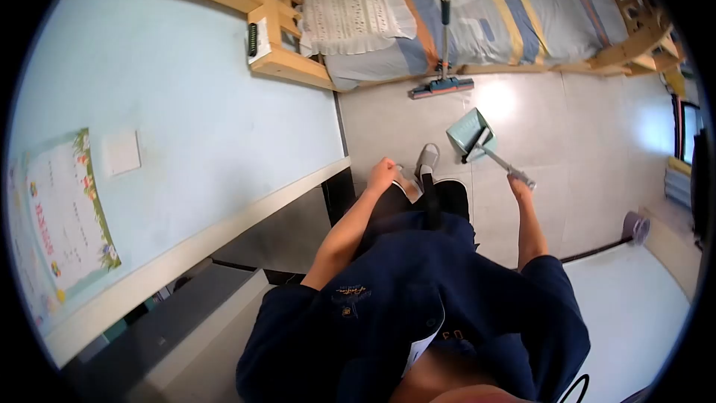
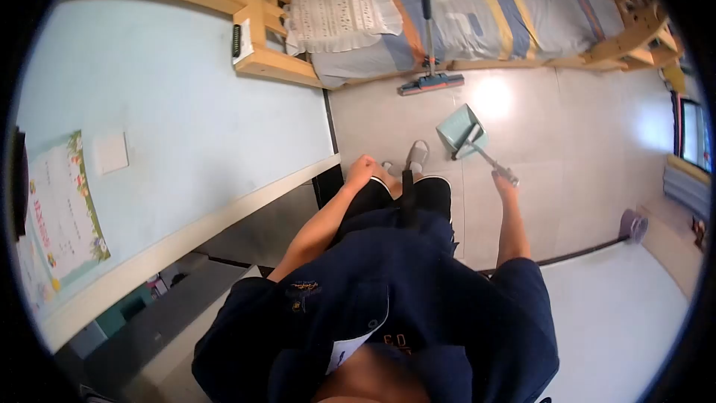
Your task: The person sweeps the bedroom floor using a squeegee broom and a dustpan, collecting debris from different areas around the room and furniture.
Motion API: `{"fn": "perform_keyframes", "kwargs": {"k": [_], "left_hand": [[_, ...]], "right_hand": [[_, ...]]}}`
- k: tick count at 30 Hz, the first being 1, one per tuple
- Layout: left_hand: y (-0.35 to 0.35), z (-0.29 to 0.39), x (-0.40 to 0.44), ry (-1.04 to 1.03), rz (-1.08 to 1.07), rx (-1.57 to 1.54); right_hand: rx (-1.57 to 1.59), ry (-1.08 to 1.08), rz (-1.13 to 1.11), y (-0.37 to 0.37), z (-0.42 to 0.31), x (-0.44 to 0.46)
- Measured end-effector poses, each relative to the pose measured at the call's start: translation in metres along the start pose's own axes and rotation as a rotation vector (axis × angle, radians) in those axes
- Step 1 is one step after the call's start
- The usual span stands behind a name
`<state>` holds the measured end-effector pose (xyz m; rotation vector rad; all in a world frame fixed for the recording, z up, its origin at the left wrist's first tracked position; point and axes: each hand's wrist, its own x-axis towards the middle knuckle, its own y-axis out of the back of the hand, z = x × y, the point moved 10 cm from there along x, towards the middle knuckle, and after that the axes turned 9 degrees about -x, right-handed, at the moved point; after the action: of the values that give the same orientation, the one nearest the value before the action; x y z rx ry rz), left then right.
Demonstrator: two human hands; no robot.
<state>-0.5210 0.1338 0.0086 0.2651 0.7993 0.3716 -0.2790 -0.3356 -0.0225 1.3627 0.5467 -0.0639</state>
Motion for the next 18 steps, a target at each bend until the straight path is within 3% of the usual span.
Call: {"fn": "perform_keyframes", "kwargs": {"k": [2, 3, 5, 6, 8, 9, 11, 12, 14, 18], "left_hand": [[-0.02, 0.002, 0.013, -0.103, -0.007, -0.062], [-0.033, 0.018, 0.008, -0.053, -0.061, -0.133], [-0.061, 0.087, -0.014, -0.081, -0.24, -0.326], [-0.078, 0.127, -0.031, -0.092, -0.403, -0.425], [-0.115, 0.184, -0.063, -0.096, -0.633, -0.432], [-0.131, 0.207, -0.079, -0.075, -0.744, -0.5], [-0.163, 0.23, -0.101, -0.031, -0.909, -0.489], [-0.172, 0.237, -0.114, -0.02, -1.033, -0.547], [-0.144, 0.249, -0.132, -0.053, -1.024, -0.389], [-0.119, 0.197, -0.145, 0.014, -1.23, -0.233]], "right_hand": [[0.59, -0.318, -0.454, -0.013, -0.003, -0.016], [0.79, -0.369, -0.625, -0.023, -0.015, -0.029], [0.803, -0.399, -0.793, -0.017, -0.05, -0.048], [0.799, -0.382, -0.787, -0.015, -0.067, -0.046], [0.589, -0.411, -0.494, -0.012, -0.057, -0.035], [0.726, -0.462, -0.406, -0.024, -0.059, -0.037], [0.671, -0.429, -0.31, -0.02, -0.068, -0.052], [0.64, -0.415, -0.302, -0.013, -0.078, -0.069], [0.587, -0.393, -0.345, 0.001, -0.104, -0.098], [0.474, -0.291, -0.462, 0.022, -0.178, -0.131]]}}
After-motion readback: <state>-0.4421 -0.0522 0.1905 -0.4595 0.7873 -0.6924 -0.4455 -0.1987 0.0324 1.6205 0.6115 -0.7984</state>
